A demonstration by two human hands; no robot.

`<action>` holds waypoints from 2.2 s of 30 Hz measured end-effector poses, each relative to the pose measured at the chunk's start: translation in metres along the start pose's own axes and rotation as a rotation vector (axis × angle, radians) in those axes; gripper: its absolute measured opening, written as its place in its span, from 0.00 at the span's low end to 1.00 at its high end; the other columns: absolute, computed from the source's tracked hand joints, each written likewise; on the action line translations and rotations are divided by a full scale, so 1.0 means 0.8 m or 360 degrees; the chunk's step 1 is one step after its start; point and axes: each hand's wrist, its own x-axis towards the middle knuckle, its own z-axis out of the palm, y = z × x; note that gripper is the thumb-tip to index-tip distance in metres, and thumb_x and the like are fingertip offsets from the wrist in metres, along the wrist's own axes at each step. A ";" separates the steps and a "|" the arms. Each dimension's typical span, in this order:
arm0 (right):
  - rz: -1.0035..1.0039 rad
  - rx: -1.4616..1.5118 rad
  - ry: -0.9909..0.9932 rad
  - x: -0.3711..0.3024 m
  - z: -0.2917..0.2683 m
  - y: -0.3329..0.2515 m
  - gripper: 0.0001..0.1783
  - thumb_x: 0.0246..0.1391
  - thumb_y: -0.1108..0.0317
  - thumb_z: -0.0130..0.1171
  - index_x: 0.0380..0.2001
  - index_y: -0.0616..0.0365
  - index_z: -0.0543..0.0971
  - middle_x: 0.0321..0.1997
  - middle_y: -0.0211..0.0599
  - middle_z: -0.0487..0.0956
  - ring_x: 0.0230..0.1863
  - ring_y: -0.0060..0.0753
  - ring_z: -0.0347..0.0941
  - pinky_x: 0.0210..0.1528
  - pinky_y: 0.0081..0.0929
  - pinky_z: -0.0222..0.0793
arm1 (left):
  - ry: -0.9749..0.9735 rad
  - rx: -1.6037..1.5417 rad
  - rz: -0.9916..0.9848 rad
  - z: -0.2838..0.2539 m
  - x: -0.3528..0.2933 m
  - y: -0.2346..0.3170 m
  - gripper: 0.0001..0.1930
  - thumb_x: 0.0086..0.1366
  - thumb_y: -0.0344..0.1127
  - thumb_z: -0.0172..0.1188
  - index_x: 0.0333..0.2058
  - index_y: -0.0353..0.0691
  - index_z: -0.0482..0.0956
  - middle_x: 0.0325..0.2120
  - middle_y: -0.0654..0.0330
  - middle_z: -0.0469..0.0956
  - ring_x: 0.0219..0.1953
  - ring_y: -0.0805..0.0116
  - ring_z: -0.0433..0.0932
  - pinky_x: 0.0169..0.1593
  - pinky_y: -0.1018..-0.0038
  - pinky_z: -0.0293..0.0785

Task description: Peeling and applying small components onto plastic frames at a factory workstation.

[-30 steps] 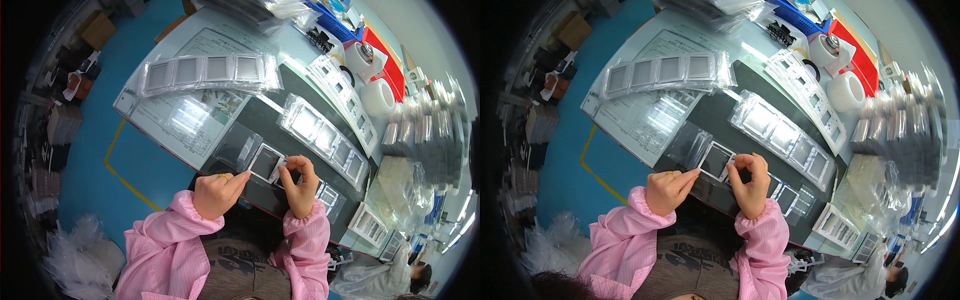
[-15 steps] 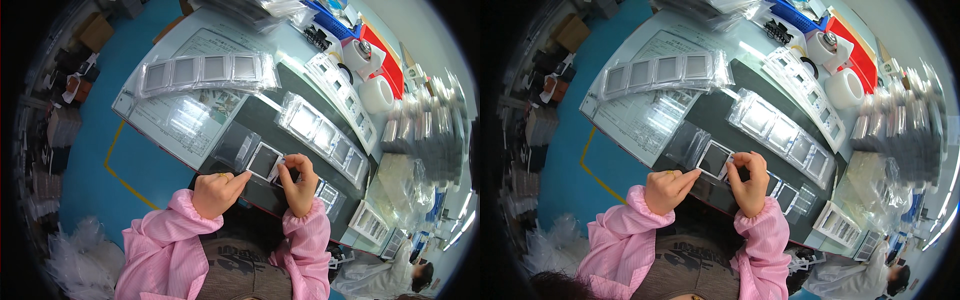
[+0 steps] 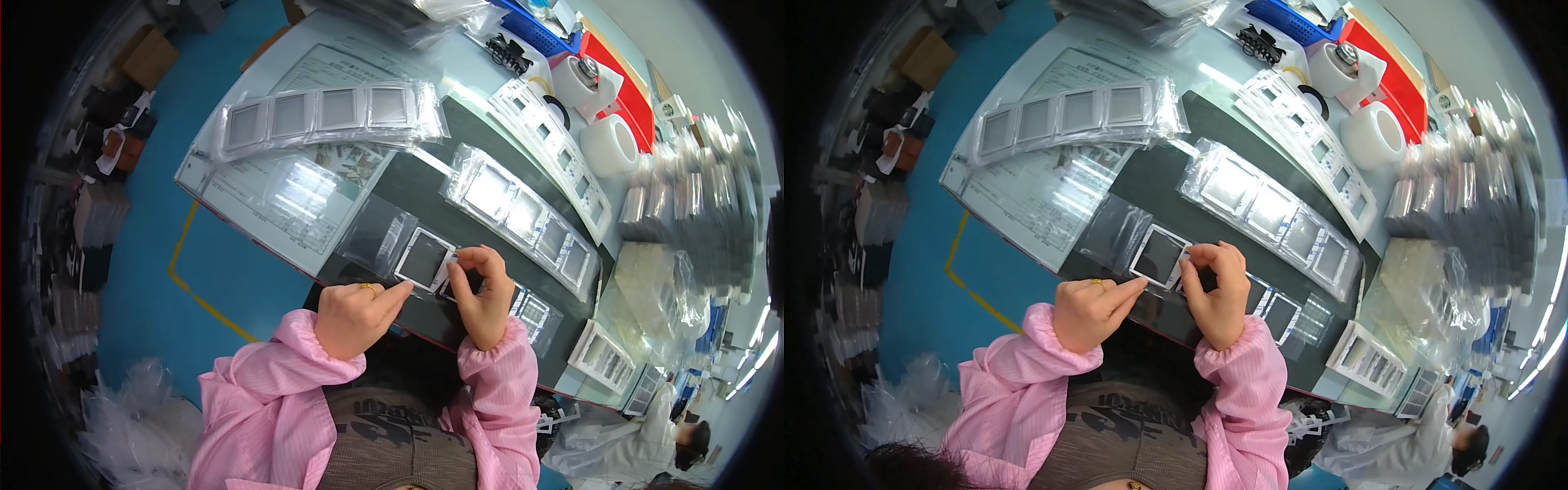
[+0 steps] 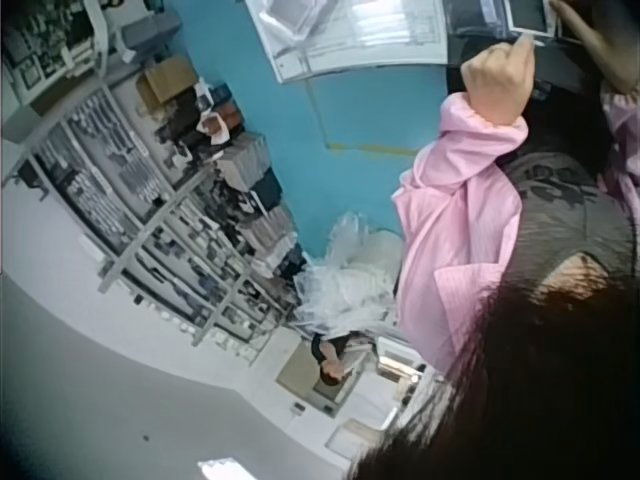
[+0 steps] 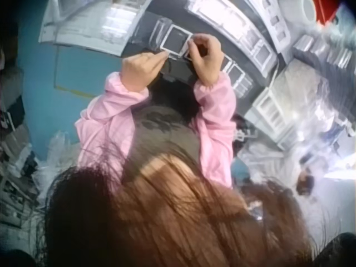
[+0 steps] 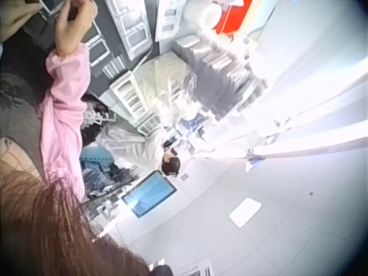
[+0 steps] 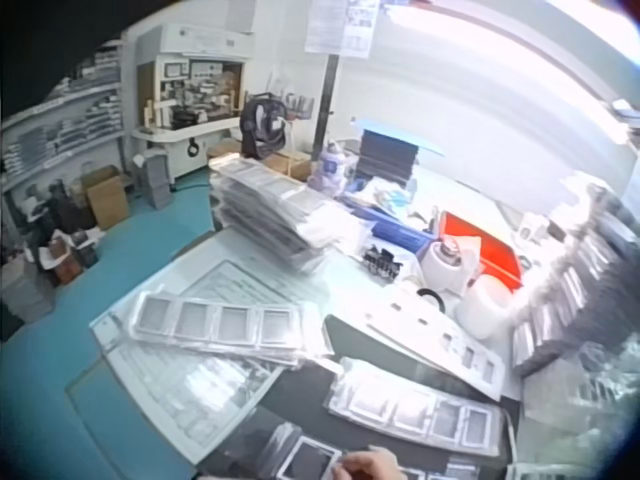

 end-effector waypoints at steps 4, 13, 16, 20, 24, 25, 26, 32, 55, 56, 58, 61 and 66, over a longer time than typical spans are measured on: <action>-0.0043 0.0002 0.0001 0.000 0.001 0.000 0.10 0.48 0.78 0.66 0.35 0.58 0.79 0.26 0.32 0.78 0.33 0.33 0.76 0.58 0.42 0.65 | 0.0015 -0.0030 0.0030 0.010 0.002 0.012 0.11 0.54 0.33 0.68 0.37 0.47 0.84 0.14 0.68 0.70 0.15 0.71 0.74 0.20 0.74 0.69; -0.0114 -0.0194 0.0092 0.008 -0.005 -0.012 0.06 0.47 0.80 0.63 0.31 0.62 0.79 0.44 0.42 0.79 0.42 0.43 0.75 0.53 0.37 0.68 | -0.0085 -0.0090 -0.0017 0.014 0.007 0.024 0.06 0.56 0.35 0.67 0.34 0.48 0.85 0.14 0.66 0.75 0.17 0.70 0.77 0.21 0.73 0.71; -0.0350 -0.0308 0.0130 0.013 -0.005 -0.006 0.07 0.45 0.80 0.63 0.31 0.62 0.80 0.50 0.43 0.78 0.49 0.47 0.73 0.51 0.37 0.69 | -0.0055 -0.0122 -0.0035 0.017 0.006 0.025 0.07 0.56 0.34 0.66 0.36 0.48 0.86 0.14 0.67 0.75 0.15 0.69 0.75 0.20 0.73 0.68; -0.0220 -0.0215 0.0132 0.011 0.000 -0.001 0.07 0.46 0.80 0.63 0.32 0.60 0.80 0.52 0.43 0.77 0.49 0.45 0.73 0.51 0.37 0.69 | -0.0067 -0.0103 -0.0029 0.017 0.005 0.024 0.07 0.56 0.34 0.66 0.36 0.48 0.86 0.14 0.67 0.75 0.15 0.68 0.75 0.20 0.73 0.68; -0.0207 -0.0258 0.0107 0.011 0.002 0.001 0.07 0.47 0.77 0.63 0.32 0.59 0.80 0.54 0.42 0.75 0.48 0.43 0.73 0.50 0.36 0.67 | -0.0071 -0.0103 -0.0034 0.018 0.005 0.023 0.07 0.56 0.33 0.66 0.36 0.47 0.86 0.14 0.66 0.75 0.15 0.68 0.75 0.21 0.73 0.68; -0.0206 -0.0257 0.0111 0.011 0.002 0.001 0.07 0.47 0.77 0.63 0.32 0.59 0.80 0.54 0.42 0.75 0.48 0.43 0.73 0.50 0.36 0.67 | -0.0074 -0.0109 -0.0040 0.017 0.004 0.024 0.07 0.56 0.33 0.66 0.36 0.47 0.86 0.14 0.66 0.75 0.15 0.68 0.75 0.21 0.73 0.68; -0.0213 -0.0261 0.0107 0.011 0.003 0.002 0.06 0.47 0.76 0.64 0.32 0.59 0.80 0.54 0.42 0.75 0.48 0.42 0.73 0.50 0.36 0.66 | -0.0075 -0.0108 -0.0037 0.017 0.004 0.024 0.07 0.56 0.33 0.66 0.36 0.47 0.86 0.14 0.66 0.75 0.15 0.68 0.75 0.21 0.73 0.68; -0.0260 -0.0326 0.0114 0.013 0.004 0.002 0.07 0.47 0.76 0.64 0.33 0.58 0.80 0.54 0.42 0.75 0.48 0.42 0.73 0.49 0.36 0.65 | -0.0106 -0.0105 -0.0056 0.016 0.006 0.025 0.07 0.56 0.33 0.66 0.35 0.47 0.85 0.15 0.66 0.76 0.16 0.68 0.76 0.21 0.73 0.69; -0.0417 -0.0746 0.0136 0.010 -0.002 -0.004 0.10 0.45 0.76 0.64 0.35 0.58 0.82 0.56 0.42 0.75 0.52 0.46 0.72 0.50 0.37 0.65 | -0.0083 -0.0092 -0.0046 0.016 0.005 0.025 0.09 0.55 0.32 0.67 0.36 0.48 0.86 0.14 0.67 0.75 0.15 0.69 0.75 0.21 0.74 0.69; -0.0403 -0.0797 0.0160 0.009 -0.004 -0.004 0.12 0.44 0.76 0.64 0.35 0.56 0.83 0.55 0.40 0.76 0.52 0.45 0.72 0.51 0.38 0.64 | -0.0082 -0.0096 -0.0046 0.016 0.005 0.025 0.09 0.55 0.32 0.67 0.36 0.48 0.86 0.14 0.67 0.75 0.15 0.69 0.75 0.21 0.74 0.69; -0.0390 -0.0850 0.0183 0.007 -0.008 -0.006 0.14 0.42 0.76 0.64 0.36 0.55 0.84 0.54 0.39 0.76 0.53 0.44 0.71 0.51 0.38 0.64 | -0.0084 -0.0101 -0.0048 0.016 0.005 0.025 0.09 0.55 0.32 0.67 0.36 0.48 0.86 0.14 0.67 0.75 0.15 0.69 0.75 0.21 0.74 0.68; -0.0489 -0.0873 0.0021 0.003 -0.012 -0.010 0.18 0.37 0.76 0.63 0.37 0.53 0.84 0.52 0.34 0.77 0.53 0.41 0.71 0.53 0.39 0.62 | -0.0070 -0.0106 -0.0052 0.016 0.006 0.025 0.08 0.55 0.32 0.67 0.36 0.47 0.86 0.14 0.67 0.75 0.15 0.69 0.75 0.21 0.74 0.68; -0.0487 -0.0927 0.0093 0.006 -0.009 -0.002 0.18 0.37 0.76 0.62 0.37 0.52 0.84 0.53 0.35 0.77 0.54 0.42 0.70 0.54 0.39 0.61 | -0.0066 -0.0104 -0.0059 0.017 0.005 0.025 0.08 0.55 0.33 0.66 0.35 0.47 0.86 0.14 0.67 0.75 0.15 0.69 0.76 0.21 0.74 0.68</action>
